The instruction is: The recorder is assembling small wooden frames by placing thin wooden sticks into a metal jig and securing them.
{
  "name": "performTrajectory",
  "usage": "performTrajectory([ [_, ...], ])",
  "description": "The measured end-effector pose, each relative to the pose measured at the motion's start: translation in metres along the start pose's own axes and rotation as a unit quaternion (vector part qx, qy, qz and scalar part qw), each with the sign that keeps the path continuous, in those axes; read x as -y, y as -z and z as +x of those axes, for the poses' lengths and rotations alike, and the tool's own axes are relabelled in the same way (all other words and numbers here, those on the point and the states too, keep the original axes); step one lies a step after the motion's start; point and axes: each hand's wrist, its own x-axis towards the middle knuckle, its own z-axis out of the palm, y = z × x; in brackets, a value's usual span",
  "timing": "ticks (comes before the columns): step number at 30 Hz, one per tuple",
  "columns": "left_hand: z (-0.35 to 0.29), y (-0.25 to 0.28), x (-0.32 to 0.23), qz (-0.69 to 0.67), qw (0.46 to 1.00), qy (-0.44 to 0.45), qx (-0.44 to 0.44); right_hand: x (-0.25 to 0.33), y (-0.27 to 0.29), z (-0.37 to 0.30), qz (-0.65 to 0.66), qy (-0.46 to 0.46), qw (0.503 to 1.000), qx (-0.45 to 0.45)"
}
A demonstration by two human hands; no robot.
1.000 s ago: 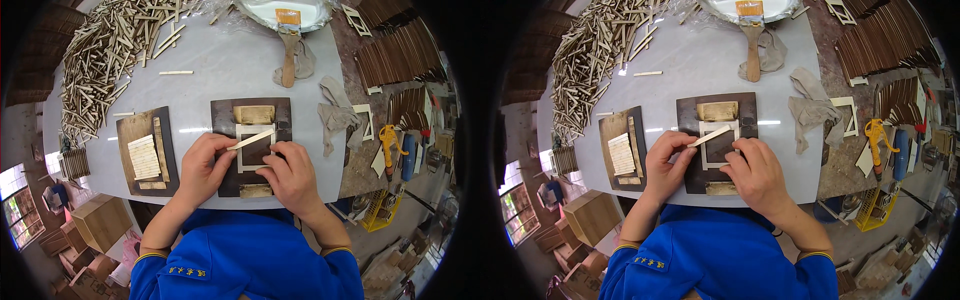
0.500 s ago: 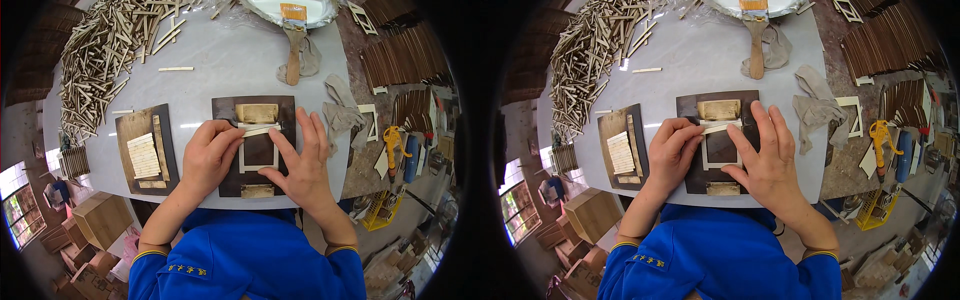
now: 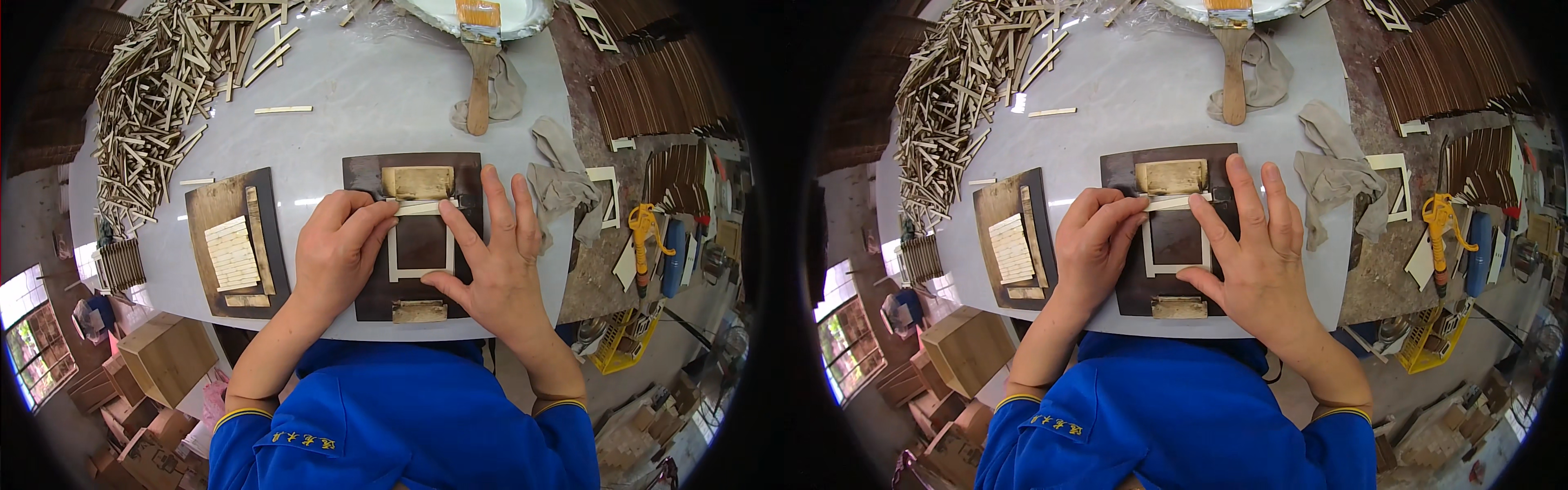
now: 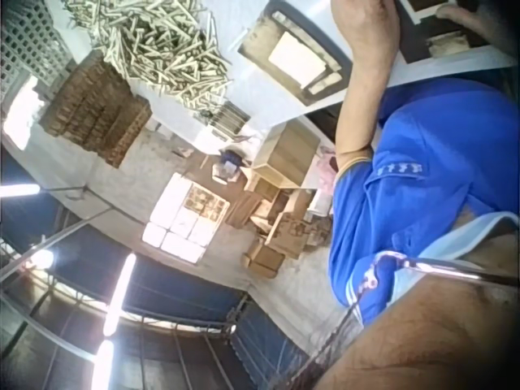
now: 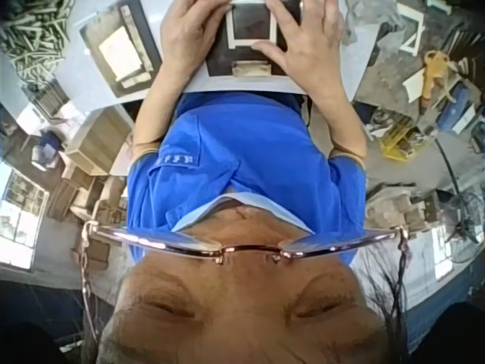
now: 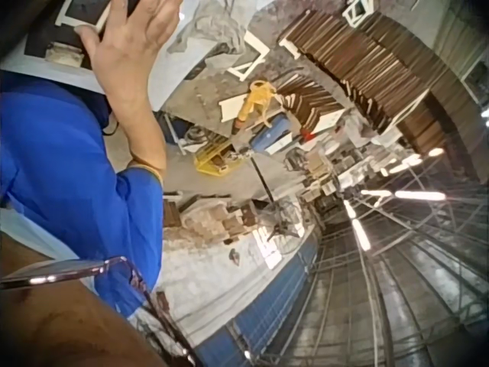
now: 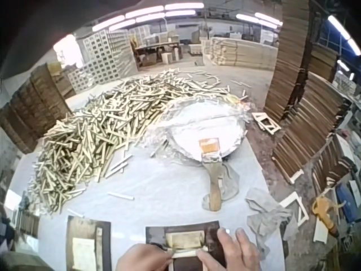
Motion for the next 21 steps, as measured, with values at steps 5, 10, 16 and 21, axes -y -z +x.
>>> performTrajectory([
  [5,0.0027,-0.0020,-0.0021,-0.007,1.000,0.005,-0.010,-0.0005,-0.0020,-0.0013,-0.004,-0.001,1.000,0.000],
  [10,0.0051,-0.0036,-0.0011,0.003,1.000,-0.003,-0.019,-0.0004,-0.0031,-0.0028,-0.006,0.000,1.000,-0.001],
  [16,0.0053,-0.0060,0.0034,0.044,0.998,-0.031,-0.023,-0.0010,-0.0030,-0.0021,0.003,-0.004,1.000,0.004],
  [21,0.0066,-0.0063,0.0029,0.046,0.998,-0.028,-0.016,-0.0008,0.0013,0.0015,0.008,-0.007,1.000,0.015],
])
